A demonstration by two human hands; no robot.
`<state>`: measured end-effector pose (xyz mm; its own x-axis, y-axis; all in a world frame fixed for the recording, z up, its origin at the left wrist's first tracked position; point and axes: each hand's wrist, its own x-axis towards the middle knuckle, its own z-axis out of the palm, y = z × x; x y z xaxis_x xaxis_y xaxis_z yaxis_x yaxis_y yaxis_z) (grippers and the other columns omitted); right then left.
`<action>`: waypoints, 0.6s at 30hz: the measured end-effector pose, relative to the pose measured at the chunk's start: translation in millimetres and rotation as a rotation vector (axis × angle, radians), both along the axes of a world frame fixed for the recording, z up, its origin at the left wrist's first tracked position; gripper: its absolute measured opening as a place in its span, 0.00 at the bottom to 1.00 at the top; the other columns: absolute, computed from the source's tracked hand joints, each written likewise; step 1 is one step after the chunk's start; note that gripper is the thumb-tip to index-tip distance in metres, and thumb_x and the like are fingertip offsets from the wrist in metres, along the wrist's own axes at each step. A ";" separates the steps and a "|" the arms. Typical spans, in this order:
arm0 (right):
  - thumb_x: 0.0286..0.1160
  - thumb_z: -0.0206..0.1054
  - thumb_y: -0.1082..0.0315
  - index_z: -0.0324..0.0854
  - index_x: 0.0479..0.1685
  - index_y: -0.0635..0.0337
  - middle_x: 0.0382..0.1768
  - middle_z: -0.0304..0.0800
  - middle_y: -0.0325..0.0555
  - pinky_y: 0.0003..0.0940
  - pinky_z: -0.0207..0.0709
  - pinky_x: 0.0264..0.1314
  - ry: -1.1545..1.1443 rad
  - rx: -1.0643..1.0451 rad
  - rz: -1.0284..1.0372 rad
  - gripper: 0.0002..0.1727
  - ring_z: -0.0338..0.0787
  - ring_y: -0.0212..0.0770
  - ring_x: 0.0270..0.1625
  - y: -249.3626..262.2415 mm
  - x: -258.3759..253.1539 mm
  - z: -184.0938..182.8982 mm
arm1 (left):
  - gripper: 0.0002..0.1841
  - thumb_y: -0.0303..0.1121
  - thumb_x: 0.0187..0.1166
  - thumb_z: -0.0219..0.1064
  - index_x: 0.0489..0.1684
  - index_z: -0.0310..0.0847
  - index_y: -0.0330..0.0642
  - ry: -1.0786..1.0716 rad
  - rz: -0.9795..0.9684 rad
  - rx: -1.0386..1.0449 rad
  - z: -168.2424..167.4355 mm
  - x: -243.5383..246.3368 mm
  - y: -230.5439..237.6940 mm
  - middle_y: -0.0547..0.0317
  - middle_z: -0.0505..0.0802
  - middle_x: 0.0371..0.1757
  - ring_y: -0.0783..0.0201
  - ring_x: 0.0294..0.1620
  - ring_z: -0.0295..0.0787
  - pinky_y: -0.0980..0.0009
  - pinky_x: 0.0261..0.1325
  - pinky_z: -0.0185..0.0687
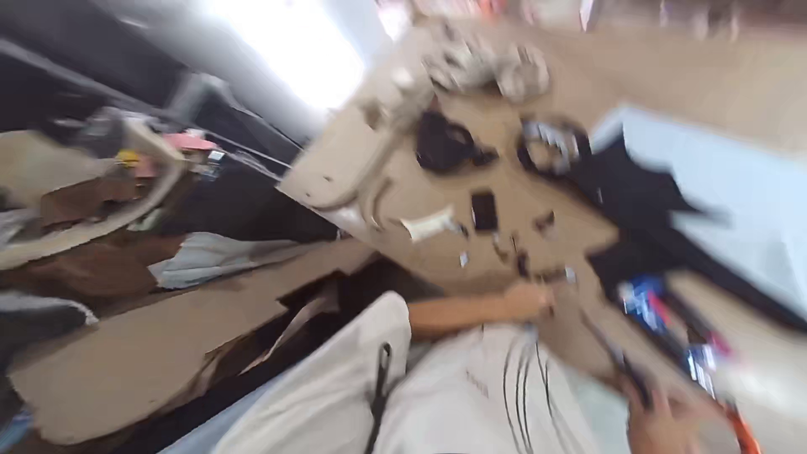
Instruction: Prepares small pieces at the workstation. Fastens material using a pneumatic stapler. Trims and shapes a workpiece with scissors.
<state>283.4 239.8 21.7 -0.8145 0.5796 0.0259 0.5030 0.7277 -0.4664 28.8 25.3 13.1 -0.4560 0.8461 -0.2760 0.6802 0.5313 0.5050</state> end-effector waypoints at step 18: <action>0.59 0.83 0.56 0.85 0.52 0.67 0.65 0.82 0.62 0.69 0.76 0.69 -0.383 -0.349 0.149 0.27 0.79 0.66 0.71 -7.9 23.4 -7.1 | 0.12 0.31 0.84 0.64 0.59 0.89 0.45 0.185 -0.156 0.033 -22.2 21.6 14.2 0.52 0.92 0.62 0.51 0.68 0.87 0.53 0.69 0.84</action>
